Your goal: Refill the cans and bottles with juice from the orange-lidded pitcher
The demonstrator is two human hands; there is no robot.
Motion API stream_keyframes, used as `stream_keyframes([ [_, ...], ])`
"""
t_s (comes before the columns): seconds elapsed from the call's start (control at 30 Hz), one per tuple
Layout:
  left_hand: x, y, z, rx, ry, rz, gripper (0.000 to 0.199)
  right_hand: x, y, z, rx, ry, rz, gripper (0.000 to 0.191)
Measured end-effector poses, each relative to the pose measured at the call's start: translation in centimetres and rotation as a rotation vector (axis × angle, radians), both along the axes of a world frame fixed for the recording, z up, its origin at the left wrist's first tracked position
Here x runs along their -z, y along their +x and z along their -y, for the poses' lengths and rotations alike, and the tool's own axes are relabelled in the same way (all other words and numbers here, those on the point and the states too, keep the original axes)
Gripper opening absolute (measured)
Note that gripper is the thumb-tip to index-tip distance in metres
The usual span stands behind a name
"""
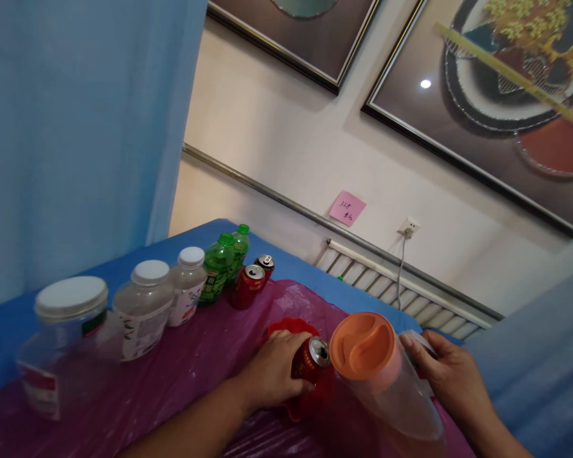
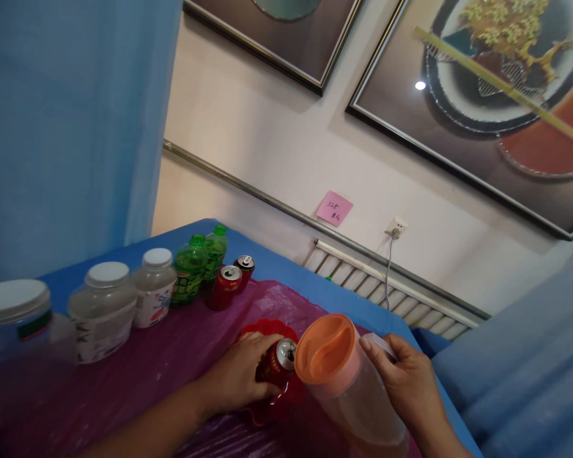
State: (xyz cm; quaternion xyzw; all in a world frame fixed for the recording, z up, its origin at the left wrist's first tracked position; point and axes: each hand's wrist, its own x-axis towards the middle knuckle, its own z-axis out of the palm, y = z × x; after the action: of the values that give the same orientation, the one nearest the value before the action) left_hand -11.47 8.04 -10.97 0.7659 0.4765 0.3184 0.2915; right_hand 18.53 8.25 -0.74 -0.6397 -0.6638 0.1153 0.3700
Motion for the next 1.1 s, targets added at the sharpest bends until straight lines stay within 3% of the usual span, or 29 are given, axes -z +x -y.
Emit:
stream_keyframes([
  [1.1, 0.15, -0.06, -0.03, 0.005, -0.001, -0.019, 0.068, 0.29, 0.28, 0.24, -0.024, 0.046, 0.018, 0.054],
])
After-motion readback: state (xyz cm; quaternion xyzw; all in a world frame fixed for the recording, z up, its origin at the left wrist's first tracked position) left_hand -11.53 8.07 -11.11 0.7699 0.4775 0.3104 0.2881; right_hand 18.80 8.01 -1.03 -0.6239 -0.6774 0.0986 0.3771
